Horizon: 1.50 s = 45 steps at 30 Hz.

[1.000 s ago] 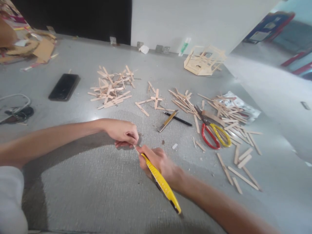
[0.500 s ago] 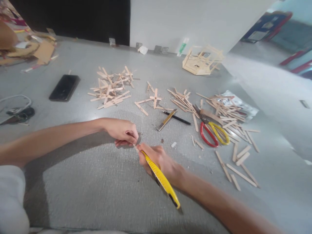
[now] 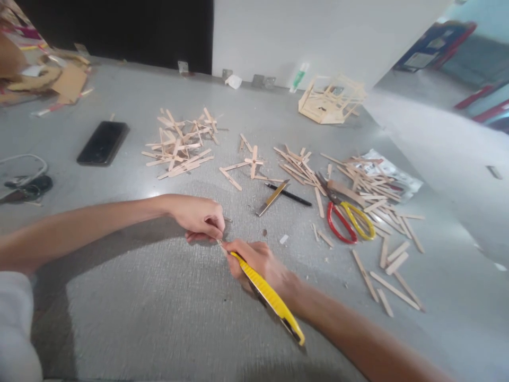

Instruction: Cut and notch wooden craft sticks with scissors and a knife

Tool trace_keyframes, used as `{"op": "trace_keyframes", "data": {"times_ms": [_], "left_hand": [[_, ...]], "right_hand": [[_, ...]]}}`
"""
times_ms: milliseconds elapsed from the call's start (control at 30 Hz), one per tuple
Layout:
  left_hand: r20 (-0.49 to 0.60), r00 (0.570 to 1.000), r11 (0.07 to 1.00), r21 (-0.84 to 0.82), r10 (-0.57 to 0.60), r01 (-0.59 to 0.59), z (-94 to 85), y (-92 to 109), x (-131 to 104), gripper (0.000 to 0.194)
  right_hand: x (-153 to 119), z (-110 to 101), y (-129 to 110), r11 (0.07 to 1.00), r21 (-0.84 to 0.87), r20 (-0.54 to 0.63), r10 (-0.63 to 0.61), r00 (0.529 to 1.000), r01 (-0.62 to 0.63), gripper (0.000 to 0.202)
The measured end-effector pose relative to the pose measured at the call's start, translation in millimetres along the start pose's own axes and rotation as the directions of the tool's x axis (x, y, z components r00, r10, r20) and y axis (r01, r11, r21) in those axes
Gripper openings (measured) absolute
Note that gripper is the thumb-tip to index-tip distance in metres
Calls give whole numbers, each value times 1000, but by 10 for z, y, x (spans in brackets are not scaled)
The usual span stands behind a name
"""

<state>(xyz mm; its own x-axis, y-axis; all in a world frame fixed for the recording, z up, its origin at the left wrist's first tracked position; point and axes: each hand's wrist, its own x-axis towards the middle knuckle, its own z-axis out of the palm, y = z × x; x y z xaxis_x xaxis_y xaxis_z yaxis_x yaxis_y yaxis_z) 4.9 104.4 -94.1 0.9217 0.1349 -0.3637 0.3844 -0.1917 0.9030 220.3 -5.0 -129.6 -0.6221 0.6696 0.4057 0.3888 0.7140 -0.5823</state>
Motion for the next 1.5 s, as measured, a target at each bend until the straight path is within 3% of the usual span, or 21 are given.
{"op": "trace_keyframes", "data": {"times_ms": [233, 633, 1333, 1500], "left_hand": [[12, 1000, 1000, 14, -15, 15, -17, -19, 15, 32], [20, 1000, 999, -45, -24, 25, -17, -49, 5, 28], [-8, 1000, 999, -39, -12, 12, 0, -53, -5, 29], [-24, 1000, 1000, -31, -2, 2, 11, -54, -4, 29]], "right_hand": [[-49, -11, 26, 1000, 21, -142, 3, 990, 0, 18], [22, -20, -7, 995, 75, -30, 68, 997, -65, 17], [26, -1, -4, 989, 103, -35, 112, 993, -108, 15], [-13, 12, 22, 985, 111, 17, 133, 991, -134, 15]]}}
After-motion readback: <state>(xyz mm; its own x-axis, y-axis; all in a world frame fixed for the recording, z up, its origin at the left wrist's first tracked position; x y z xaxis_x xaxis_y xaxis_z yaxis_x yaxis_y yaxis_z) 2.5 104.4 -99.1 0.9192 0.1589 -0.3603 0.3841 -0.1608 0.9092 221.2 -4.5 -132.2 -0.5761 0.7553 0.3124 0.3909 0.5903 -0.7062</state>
